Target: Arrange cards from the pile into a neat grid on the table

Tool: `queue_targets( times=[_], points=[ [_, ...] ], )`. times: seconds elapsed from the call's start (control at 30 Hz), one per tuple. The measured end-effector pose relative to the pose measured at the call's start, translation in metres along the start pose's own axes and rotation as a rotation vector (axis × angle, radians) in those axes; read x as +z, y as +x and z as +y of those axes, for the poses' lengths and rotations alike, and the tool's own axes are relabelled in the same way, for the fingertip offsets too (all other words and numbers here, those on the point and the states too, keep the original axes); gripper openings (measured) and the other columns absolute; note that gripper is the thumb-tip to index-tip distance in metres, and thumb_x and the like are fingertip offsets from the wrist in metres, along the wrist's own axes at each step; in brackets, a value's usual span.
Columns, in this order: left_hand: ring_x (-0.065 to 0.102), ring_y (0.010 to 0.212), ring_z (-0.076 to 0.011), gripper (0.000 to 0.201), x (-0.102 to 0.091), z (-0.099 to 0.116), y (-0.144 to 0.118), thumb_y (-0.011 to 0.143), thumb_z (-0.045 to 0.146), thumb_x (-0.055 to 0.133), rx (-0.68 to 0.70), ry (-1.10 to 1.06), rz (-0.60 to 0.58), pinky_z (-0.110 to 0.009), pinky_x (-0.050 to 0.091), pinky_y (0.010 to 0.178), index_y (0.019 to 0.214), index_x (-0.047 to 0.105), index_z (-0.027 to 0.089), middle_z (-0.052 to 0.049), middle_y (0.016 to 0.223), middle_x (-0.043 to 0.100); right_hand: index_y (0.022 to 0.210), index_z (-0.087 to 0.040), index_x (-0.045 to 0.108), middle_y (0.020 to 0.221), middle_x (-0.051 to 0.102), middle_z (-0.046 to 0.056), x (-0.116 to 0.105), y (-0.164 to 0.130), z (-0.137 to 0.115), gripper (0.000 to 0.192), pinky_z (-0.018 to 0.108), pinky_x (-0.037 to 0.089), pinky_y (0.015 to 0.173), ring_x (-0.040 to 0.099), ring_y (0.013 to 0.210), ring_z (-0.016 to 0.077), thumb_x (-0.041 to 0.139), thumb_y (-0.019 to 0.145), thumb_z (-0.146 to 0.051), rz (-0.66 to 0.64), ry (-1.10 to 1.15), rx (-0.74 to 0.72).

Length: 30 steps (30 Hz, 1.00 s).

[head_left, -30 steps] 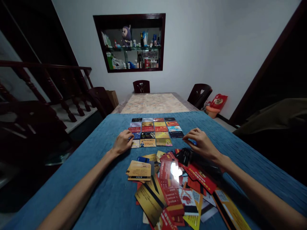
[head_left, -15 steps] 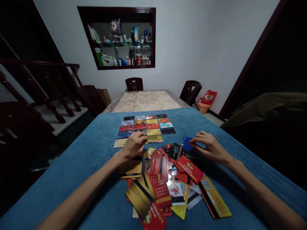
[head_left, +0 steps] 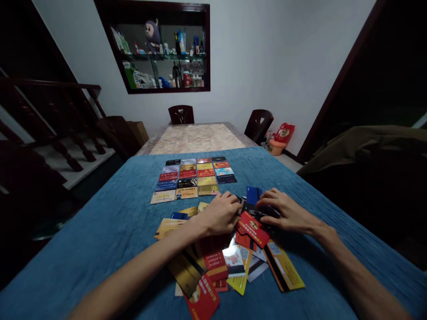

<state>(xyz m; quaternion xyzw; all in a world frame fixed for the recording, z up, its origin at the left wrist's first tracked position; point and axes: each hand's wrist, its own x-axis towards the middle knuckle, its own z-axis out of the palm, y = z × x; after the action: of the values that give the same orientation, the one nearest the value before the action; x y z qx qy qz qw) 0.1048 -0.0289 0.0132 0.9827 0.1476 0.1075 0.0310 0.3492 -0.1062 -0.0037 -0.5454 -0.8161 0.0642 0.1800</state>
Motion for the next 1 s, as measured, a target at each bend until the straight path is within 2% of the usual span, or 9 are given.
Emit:
queue_targets(
  times=[0.1,0.17,0.23,0.37,0.53,0.73,1.0],
  points=[
    [0.049,0.108,-0.0266,0.02,0.003,0.009,0.004,0.085,0.024,0.059,0.02,-0.063,-0.033,-0.041,0.043,0.091,0.103,0.061,0.015,-0.011,0.113,0.062,0.122,-0.026,0.064,0.124,0.06,0.012,0.003,-0.002,0.001,0.054,0.05,0.042,0.09,0.049,0.111,0.0319,0.065,0.08,-0.059,0.016,-0.025,0.036],
    [0.047,0.115,-0.0283,0.022,0.006,0.011,0.005,0.085,0.024,0.058,0.031,-0.095,-0.039,-0.044,0.043,0.094,0.105,0.06,0.015,-0.012,0.119,0.061,0.126,-0.027,0.062,0.13,0.058,0.013,0.004,-0.002,0.0,0.059,0.054,0.04,0.094,0.045,0.117,0.0341,0.064,0.079,-0.062,-0.006,-0.024,0.034],
    [0.045,0.12,-0.0295,0.024,0.01,0.013,0.005,0.086,0.025,0.058,0.045,-0.118,-0.042,-0.047,0.041,0.098,0.108,0.059,0.015,-0.013,0.122,0.06,0.123,-0.027,0.063,0.129,0.059,0.012,0.004,-0.001,-0.004,0.056,0.055,0.039,0.095,0.044,0.118,0.0342,0.063,0.08,-0.062,-0.041,-0.007,0.009],
    [0.044,0.125,-0.0309,0.029,0.015,0.013,0.004,0.085,0.026,0.058,0.068,-0.148,-0.059,-0.055,0.038,0.102,0.113,0.057,0.017,-0.014,0.126,0.059,0.107,-0.025,0.07,0.114,0.064,0.011,0.002,0.0,-0.017,0.042,0.051,0.039,0.093,0.046,0.112,0.0319,0.064,0.082,-0.057,-0.084,0.032,-0.024],
    [0.045,0.122,-0.0308,0.028,0.018,0.013,0.004,0.086,0.025,0.056,0.057,-0.165,-0.092,-0.056,0.038,0.101,0.113,0.057,0.017,-0.015,0.126,0.058,0.1,-0.025,0.069,0.1,0.064,0.009,0.004,0.002,-0.027,0.031,0.045,0.04,0.087,0.049,0.101,0.0281,0.067,0.081,-0.048,-0.139,0.038,-0.025],
    [0.046,0.118,-0.0293,0.029,0.02,0.012,0.004,0.084,0.027,0.061,0.061,-0.187,-0.074,-0.051,0.037,0.1,0.111,0.058,0.017,-0.013,0.12,0.059,0.093,-0.023,0.066,0.094,0.063,0.007,0.005,0.003,-0.026,0.021,0.042,0.04,0.084,0.049,0.096,0.026,0.067,0.082,-0.04,-0.158,0.066,-0.024],
    [0.048,0.103,-0.0279,0.032,0.018,0.01,0.004,0.084,0.037,0.063,0.034,-0.144,-0.02,-0.043,0.039,0.087,0.11,0.06,0.018,-0.013,0.111,0.056,0.095,-0.021,0.062,0.095,0.064,0.007,0.005,0.0,-0.028,0.017,0.041,0.042,0.084,0.053,0.093,0.0245,0.065,0.081,-0.033,-0.129,0.165,0.056]
  ],
)
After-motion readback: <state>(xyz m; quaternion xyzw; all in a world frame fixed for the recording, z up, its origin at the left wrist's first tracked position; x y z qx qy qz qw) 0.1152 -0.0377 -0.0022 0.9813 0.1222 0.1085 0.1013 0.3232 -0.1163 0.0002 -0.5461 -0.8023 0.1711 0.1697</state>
